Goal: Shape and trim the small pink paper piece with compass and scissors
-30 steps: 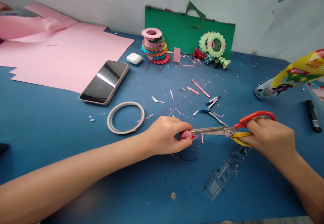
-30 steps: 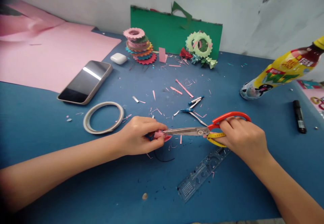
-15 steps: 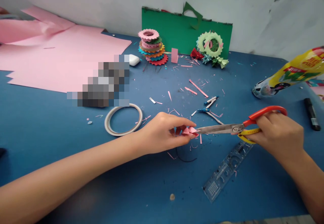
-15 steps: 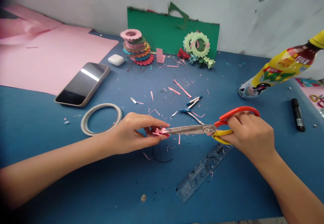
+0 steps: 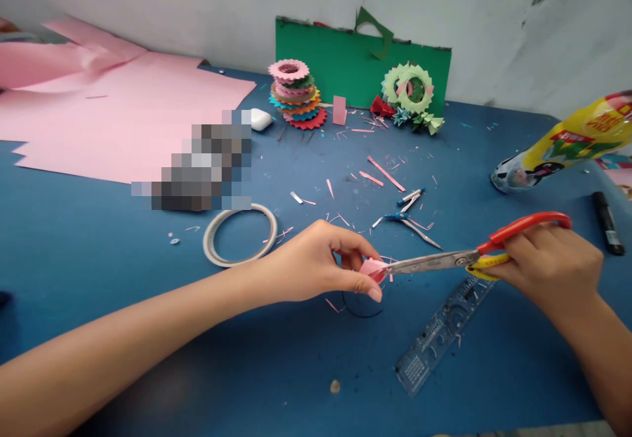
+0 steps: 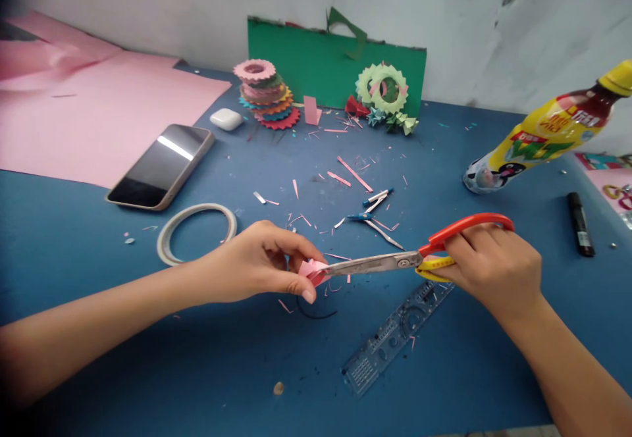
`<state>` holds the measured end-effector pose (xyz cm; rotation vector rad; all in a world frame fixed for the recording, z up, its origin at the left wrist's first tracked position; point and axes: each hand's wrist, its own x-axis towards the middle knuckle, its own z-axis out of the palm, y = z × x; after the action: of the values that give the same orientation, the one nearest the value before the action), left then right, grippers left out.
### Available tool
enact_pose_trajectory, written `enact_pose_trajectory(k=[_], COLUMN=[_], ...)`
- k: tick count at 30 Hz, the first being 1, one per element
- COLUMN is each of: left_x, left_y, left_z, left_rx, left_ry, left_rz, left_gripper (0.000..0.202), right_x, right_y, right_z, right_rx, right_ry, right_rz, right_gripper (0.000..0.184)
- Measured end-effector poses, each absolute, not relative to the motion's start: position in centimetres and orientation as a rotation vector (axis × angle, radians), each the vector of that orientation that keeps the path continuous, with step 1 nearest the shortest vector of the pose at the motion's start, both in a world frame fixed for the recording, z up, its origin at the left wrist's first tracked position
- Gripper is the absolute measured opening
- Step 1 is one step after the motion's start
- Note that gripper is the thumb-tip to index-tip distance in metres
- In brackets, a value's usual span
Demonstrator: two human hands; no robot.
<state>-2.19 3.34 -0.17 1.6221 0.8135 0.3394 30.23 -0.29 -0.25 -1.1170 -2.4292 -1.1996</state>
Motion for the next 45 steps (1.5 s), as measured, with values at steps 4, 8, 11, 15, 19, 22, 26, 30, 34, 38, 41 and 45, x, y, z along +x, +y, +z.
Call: enact_pose_trajectory(k=[4,8,11,15,19,22,26,30,34,38,41,45], left_x=[-2.25,-2.33,-2.32,-2.21,-2.17,-2.20,-2.20,-2.16,-2.17,-2.22,-2.27,-2.31], left_y=[3.35,3.39,3.44,3.43,3.35,3.29,3.25,3.24,3.24,3.23,3.21,3.17], left_z=[-0.16,-0.11,-0.02,0.08,0.05,-0.03,-0.08,0.07,0.17,0.02,-0.11,-0.10], left_rx=[1.545,1.479,1.435,1.393,1.373,1.366,1.341,1.307,1.291,1.272,1.244,1.213], left_ry=[0.813,0.784,0.768,0.758,0.755,0.750,0.739,0.716,0.698,0.674,0.653,0.657], left_rz=[0.268,0.224,0.203,0.189,0.192,0.187,0.190,0.191,0.185,0.184,0.164,0.135], left_gripper=[0.036,0.038,0.038,0.034,0.034,0.034,0.034,0.032,0.032,0.031,0.030,0.032], right_x=[30.26,30.38,30.44,30.37,30.18,30.07,29.96,29.86,29.91,30.11,30.29,30.40], right_y=[-0.25,-0.23,-0.25,-0.31,-0.41,-0.48,-0.52,-0.52,-0.55,-0.58,-0.58,-0.58], right_z=[-0.20,-0.32,-0.47,-0.58,-0.54,-0.51,-0.55,-0.63,-0.66,-0.68,-0.76,-0.88], right_rx=[-1.106,-1.090,-1.072,-1.058,-1.071,-1.075,-1.082,-1.085,-1.094,-1.065,-1.055,-1.061], right_ry=[-2.430,-2.438,-2.432,-2.431,-2.434,-2.432,-2.428,-2.423,-2.427,-2.458,-2.465,-2.471], right_rz=[-1.196,-1.176,-1.152,-1.143,-1.130,-1.123,-1.104,-1.087,-1.082,-1.078,-1.068,-1.043], right_gripper=[0.030,0.030,0.029,0.029,0.030,0.031,0.030,0.030,0.035,0.033,0.032,0.031])
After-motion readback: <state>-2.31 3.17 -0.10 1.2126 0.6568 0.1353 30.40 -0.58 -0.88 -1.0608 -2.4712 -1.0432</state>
